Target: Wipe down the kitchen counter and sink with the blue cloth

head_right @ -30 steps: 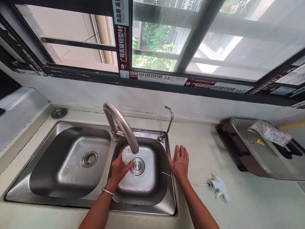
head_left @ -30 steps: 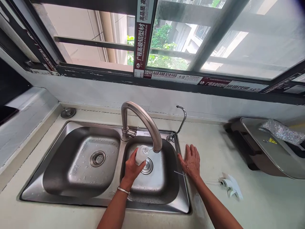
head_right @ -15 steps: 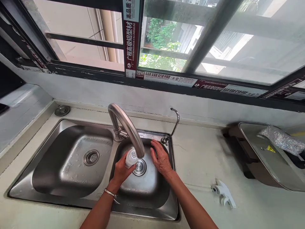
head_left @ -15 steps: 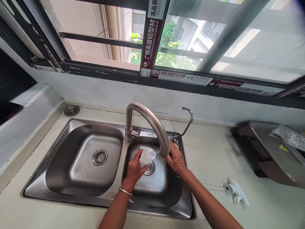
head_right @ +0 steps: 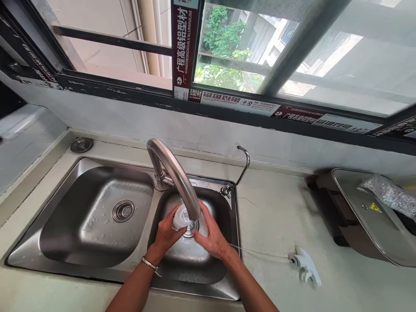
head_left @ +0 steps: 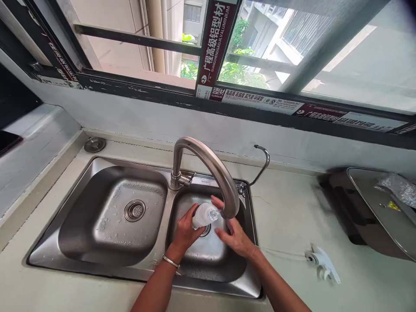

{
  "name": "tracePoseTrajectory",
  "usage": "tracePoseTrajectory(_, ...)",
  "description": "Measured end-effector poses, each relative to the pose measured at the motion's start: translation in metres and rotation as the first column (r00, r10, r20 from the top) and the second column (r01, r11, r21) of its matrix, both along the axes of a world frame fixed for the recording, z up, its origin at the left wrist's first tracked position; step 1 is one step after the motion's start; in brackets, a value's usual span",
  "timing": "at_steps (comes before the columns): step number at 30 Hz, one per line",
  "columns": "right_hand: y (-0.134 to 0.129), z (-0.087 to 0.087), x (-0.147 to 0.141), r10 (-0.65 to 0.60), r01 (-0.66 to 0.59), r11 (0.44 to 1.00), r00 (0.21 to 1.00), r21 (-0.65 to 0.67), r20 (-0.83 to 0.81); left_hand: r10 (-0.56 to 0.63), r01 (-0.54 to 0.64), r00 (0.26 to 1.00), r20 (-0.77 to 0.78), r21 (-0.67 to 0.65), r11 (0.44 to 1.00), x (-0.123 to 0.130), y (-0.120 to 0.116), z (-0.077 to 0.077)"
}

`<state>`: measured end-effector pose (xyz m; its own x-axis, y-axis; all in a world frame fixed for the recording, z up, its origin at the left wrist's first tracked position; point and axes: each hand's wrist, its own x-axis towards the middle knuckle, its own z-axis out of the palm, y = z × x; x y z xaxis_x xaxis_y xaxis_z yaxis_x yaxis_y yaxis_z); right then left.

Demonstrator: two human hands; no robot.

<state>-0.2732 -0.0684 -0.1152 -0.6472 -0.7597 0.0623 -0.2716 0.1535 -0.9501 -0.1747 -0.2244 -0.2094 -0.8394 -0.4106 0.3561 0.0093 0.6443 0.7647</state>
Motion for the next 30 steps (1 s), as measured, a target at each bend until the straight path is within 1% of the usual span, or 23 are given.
tracePoseTrajectory(2, -0.006, -0.015, 0.02, -0.08, 0.078, 0.994, 0.996, 0.076, 0.026, -0.006, 0.006, 1.0, -0.019, 0.007, 1.0, 0.002, 0.001, 0.001)
tracePoseTrajectory(4, -0.016, -0.029, 0.037, -0.198, 0.189, 0.975, 0.978, 0.121, 0.066, -0.015, 0.015, 0.999, -0.029, 0.01, 1.0, 0.004, 0.004, 0.003)
tracePoseTrajectory(6, -0.027, -0.038, 0.047, -0.306, 0.295, 0.948, 0.948, 0.123, 0.085, -0.029, 0.029, 0.999, -0.024, 0.005, 1.0, 0.006, 0.007, 0.005)
tracePoseTrajectory(8, -0.034, -0.04, 0.05, -0.36, 0.352, 0.931, 0.93, 0.097, 0.079, -0.027, 0.027, 0.999, -0.022, -0.003, 1.0, 0.006, 0.01, 0.007)
tracePoseTrajectory(10, -0.038, -0.038, 0.047, -0.362, 0.358, 0.932, 0.929, 0.058, 0.071, -0.014, 0.014, 0.999, -0.033, -0.006, 1.0, 0.006, 0.012, 0.01)
tracePoseTrajectory(13, -0.04, -0.036, 0.039, -0.327, 0.326, 0.945, 0.94, 0.023, 0.1, 0.003, -0.003, 1.0, -0.031, 0.005, 1.0, 0.003, 0.012, 0.016)
tracePoseTrajectory(16, -0.044, -0.037, 0.031, -0.305, 0.3, 0.952, 0.944, 0.06, 0.125, 0.012, -0.012, 1.0, -0.002, 0.042, 0.999, 0.0, 0.008, 0.023)
tracePoseTrajectory(19, -0.05, -0.038, 0.026, -0.308, 0.298, 0.949, 0.946, 0.103, 0.102, 0.019, -0.019, 1.0, 0.0, 0.067, 0.998, -0.001, 0.005, 0.026)
tracePoseTrajectory(21, -0.052, -0.039, 0.025, -0.306, 0.297, 0.949, 0.948, 0.103, 0.087, 0.02, -0.02, 1.0, 0.001, 0.063, 0.998, -0.001, 0.003, 0.024)
tracePoseTrajectory(25, -0.051, -0.04, 0.024, -0.302, 0.293, 0.95, 0.95, 0.11, 0.076, 0.014, -0.014, 1.0, -0.008, 0.023, 1.0, 0.0, 0.003, 0.015)
tracePoseTrajectory(28, -0.049, -0.039, 0.024, -0.32, 0.313, 0.943, 0.946, 0.114, 0.047, 0.021, -0.021, 1.0, -0.007, 0.002, 1.0, 0.0, 0.005, 0.01)
tracePoseTrajectory(30, -0.048, -0.038, 0.023, -0.329, 0.325, 0.941, 0.944, 0.101, 0.027, 0.019, -0.019, 1.0, -0.006, 0.002, 1.0, 0.0, 0.005, 0.009)
